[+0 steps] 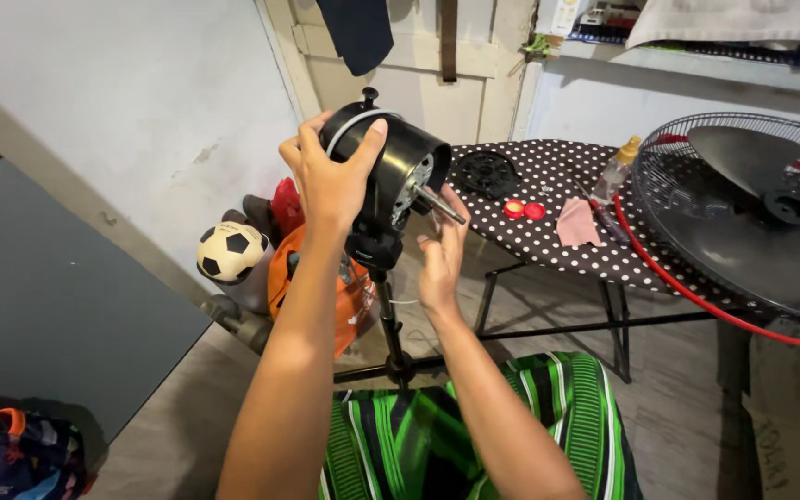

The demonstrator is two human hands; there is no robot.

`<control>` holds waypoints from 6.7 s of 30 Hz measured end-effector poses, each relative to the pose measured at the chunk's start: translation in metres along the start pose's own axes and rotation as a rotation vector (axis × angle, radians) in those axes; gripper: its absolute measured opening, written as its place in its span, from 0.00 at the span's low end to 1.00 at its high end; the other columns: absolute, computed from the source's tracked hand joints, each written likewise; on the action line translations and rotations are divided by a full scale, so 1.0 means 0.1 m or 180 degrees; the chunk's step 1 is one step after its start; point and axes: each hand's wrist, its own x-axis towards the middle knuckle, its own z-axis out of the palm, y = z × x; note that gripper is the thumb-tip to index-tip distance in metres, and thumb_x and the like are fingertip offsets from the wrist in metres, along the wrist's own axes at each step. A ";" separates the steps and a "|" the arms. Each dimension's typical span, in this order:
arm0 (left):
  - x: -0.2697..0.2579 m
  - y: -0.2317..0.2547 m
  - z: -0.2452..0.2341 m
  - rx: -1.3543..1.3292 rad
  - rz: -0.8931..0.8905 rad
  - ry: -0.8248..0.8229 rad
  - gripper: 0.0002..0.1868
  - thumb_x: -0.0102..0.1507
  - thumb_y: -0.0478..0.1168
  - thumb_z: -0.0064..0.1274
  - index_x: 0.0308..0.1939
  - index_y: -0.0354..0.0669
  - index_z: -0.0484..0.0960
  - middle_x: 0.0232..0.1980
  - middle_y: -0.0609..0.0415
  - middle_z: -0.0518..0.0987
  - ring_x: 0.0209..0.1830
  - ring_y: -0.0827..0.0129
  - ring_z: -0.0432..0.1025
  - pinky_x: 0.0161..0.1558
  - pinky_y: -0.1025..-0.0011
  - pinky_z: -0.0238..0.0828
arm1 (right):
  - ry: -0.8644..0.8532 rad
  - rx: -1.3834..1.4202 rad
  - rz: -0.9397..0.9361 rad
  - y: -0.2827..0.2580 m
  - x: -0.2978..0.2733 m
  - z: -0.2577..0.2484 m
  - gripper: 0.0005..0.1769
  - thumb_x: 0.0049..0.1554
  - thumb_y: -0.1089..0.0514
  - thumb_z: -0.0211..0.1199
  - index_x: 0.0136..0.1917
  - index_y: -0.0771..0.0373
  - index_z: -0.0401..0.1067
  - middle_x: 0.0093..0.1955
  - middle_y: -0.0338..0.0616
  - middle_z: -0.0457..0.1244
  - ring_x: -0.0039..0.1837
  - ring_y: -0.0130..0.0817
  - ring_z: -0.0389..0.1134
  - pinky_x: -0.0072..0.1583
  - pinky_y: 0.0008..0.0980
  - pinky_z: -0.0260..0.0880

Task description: The person uses a screwdriver to tighten a screw on a fan motor mounted on a tripod. They then wipe the motor with a white cloth.

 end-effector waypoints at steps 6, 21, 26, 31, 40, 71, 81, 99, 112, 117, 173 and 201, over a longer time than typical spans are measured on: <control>0.00 -0.02 0.01 -0.0069 0.0085 -0.0001 0.42 0.55 0.65 0.64 0.62 0.40 0.72 0.60 0.43 0.63 0.61 0.54 0.69 0.61 0.61 0.69 | -0.0029 -0.0873 -0.0542 -0.02 -0.01 0.09 0.33 0.51 0.68 0.49 0.71 0.66 0.69 0.83 0.53 0.43 0.84 0.48 0.46 0.78 0.43 0.54; 0.01 0.01 -0.01 -0.0089 0.0099 -0.0017 0.42 0.55 0.64 0.64 0.62 0.40 0.73 0.61 0.43 0.63 0.61 0.53 0.69 0.62 0.61 0.69 | -0.0348 -0.0115 0.0047 -0.35 -0.13 0.02 0.36 0.49 0.69 0.50 0.71 0.60 0.69 0.84 0.51 0.43 0.84 0.43 0.45 0.76 0.44 0.48; 0.01 0.01 -0.02 -0.0129 0.0013 -0.0079 0.42 0.55 0.64 0.64 0.62 0.40 0.73 0.61 0.42 0.62 0.61 0.53 0.68 0.61 0.62 0.69 | 0.0550 0.1112 0.0508 -0.23 -0.12 -0.09 0.30 0.52 0.70 0.48 0.67 0.58 0.66 0.78 0.54 0.54 0.78 0.41 0.56 0.76 0.41 0.58; 0.02 0.01 -0.05 -0.0134 -0.0040 -0.0115 0.42 0.55 0.65 0.63 0.63 0.41 0.73 0.61 0.43 0.62 0.61 0.53 0.69 0.60 0.61 0.71 | -0.0372 -0.0310 -0.0524 -0.30 0.20 -0.29 0.36 0.47 0.70 0.50 0.69 0.58 0.67 0.77 0.50 0.51 0.80 0.44 0.53 0.77 0.41 0.56; 0.13 -0.08 -0.06 -0.0184 -0.0116 -0.0112 0.41 0.53 0.64 0.64 0.60 0.42 0.75 0.60 0.44 0.65 0.58 0.56 0.71 0.59 0.64 0.72 | -0.1585 -0.1222 -0.1542 -0.31 0.87 -0.52 0.32 0.44 0.67 0.57 0.62 0.55 0.77 0.79 0.57 0.48 0.77 0.51 0.54 0.77 0.45 0.54; 0.18 -0.14 -0.02 -0.0394 0.0003 -0.0168 0.41 0.54 0.64 0.64 0.59 0.39 0.76 0.59 0.42 0.66 0.59 0.56 0.71 0.58 0.65 0.73 | -0.2204 -0.1767 -0.2230 -0.47 1.29 -0.49 0.35 0.37 0.73 0.56 0.54 0.49 0.83 0.77 0.54 0.52 0.79 0.54 0.56 0.79 0.50 0.57; 0.19 -0.14 -0.04 -0.0340 -0.0072 -0.0208 0.42 0.53 0.66 0.63 0.60 0.40 0.75 0.59 0.43 0.66 0.58 0.57 0.71 0.58 0.65 0.72 | -0.2282 -0.2183 -0.2695 -0.62 1.43 -0.46 0.33 0.39 0.74 0.59 0.50 0.43 0.83 0.76 0.54 0.54 0.78 0.53 0.53 0.80 0.50 0.55; 0.19 -0.16 -0.04 -0.0381 -0.0067 -0.0177 0.42 0.53 0.65 0.63 0.60 0.39 0.75 0.58 0.43 0.66 0.57 0.57 0.71 0.58 0.65 0.73 | -0.1639 -0.1732 -0.2176 -0.29 1.17 -0.55 0.34 0.42 0.73 0.55 0.58 0.49 0.81 0.79 0.56 0.50 0.81 0.54 0.53 0.79 0.50 0.57; 0.27 -0.24 -0.08 -0.0543 -0.0275 -0.0041 0.40 0.54 0.64 0.62 0.55 0.33 0.79 0.55 0.42 0.71 0.51 0.62 0.75 0.53 0.68 0.75 | -0.1413 -0.0861 -0.1538 -0.03 0.87 -0.20 0.33 0.46 0.67 0.54 0.66 0.61 0.75 0.84 0.57 0.45 0.87 0.57 0.46 0.85 0.51 0.42; 0.36 -0.32 -0.08 -0.0690 -0.0469 -0.0005 0.40 0.54 0.65 0.62 0.54 0.31 0.79 0.53 0.42 0.77 0.50 0.65 0.76 0.53 0.71 0.75 | -0.1389 0.0042 -0.0868 0.03 0.86 -0.12 0.25 0.49 0.66 0.54 0.60 0.62 0.74 0.85 0.58 0.45 0.84 0.53 0.51 0.82 0.44 0.49; 0.48 -0.49 -0.18 -0.0849 -0.1293 -0.0134 0.47 0.50 0.71 0.57 0.59 0.36 0.76 0.55 0.44 0.81 0.55 0.63 0.76 0.55 0.68 0.72 | -0.1160 -0.4494 -0.3162 -0.66 0.68 0.06 0.40 0.52 0.61 0.65 0.77 0.42 0.68 0.48 0.40 0.60 0.47 0.37 0.59 0.48 0.37 0.57; 0.49 -0.52 -0.16 -0.1047 -0.1200 -0.0012 0.41 0.55 0.66 0.60 0.56 0.34 0.77 0.53 0.47 0.80 0.52 0.69 0.75 0.54 0.71 0.72 | -0.2057 -0.2905 -0.2826 -1.49 0.94 -0.02 0.30 0.56 0.72 0.65 0.70 0.69 0.62 0.46 0.52 0.64 0.50 0.49 0.67 0.55 0.44 0.69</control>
